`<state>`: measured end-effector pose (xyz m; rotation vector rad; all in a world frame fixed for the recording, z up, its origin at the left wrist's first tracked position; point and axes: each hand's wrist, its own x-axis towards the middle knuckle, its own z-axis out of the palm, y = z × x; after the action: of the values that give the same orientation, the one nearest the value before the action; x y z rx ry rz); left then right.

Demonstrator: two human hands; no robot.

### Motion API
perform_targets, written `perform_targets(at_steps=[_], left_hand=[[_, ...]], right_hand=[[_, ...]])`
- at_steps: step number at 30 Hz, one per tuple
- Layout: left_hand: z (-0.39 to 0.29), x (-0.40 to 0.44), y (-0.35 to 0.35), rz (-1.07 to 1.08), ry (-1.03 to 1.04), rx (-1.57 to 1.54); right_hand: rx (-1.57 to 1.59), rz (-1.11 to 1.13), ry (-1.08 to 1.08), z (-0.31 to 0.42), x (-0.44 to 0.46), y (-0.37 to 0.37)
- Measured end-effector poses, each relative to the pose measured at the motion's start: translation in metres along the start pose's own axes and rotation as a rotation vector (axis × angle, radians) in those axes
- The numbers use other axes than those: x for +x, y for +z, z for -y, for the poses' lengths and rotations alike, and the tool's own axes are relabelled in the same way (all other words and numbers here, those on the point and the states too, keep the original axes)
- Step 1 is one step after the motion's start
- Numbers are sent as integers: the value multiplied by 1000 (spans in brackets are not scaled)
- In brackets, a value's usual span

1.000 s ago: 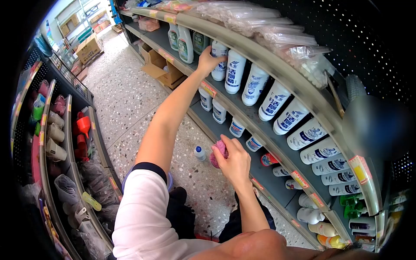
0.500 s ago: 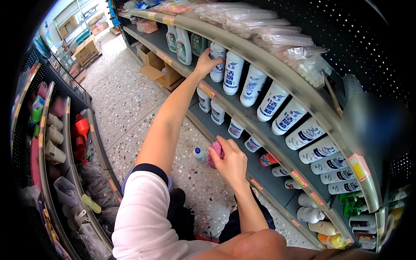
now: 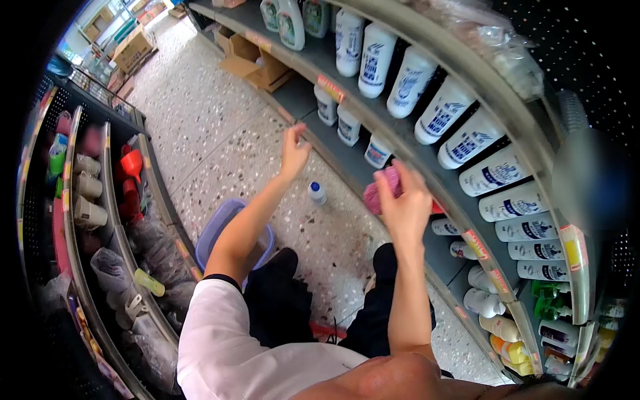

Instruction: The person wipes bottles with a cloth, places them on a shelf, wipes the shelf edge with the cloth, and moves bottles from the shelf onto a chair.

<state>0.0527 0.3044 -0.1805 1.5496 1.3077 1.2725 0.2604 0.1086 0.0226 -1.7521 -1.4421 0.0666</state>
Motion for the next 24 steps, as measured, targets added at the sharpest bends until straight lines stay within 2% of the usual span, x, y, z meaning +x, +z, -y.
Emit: perform_targets(at_steps=[2,5,8,11,16,17,18,24], left_hand=[[46,-47,-18,101,-112,74],[99,-96,-36,259,-47,340],[136,-126,-32,344,-233,319],[156,-141,-12,342,-293,278],[177,-130,10,335,-155,199],[178,-127,13,342,-130,191],[157,-121,10,400,-247,222],[166,-128,10,331,-148,177]], right_hand=[[-6,-18,11,-5,-1,-2],[-47,12,34,-8,-6,1],[-91,67,35,-8,-12,10],[-124,126,53,-6,-15,16],[-141,122,-4,-11,-15,24],[-144,131,-1,-12,-15,24],[-145,140,3,-12,-16,25],[-137,185,-7,-8,-20,26]])
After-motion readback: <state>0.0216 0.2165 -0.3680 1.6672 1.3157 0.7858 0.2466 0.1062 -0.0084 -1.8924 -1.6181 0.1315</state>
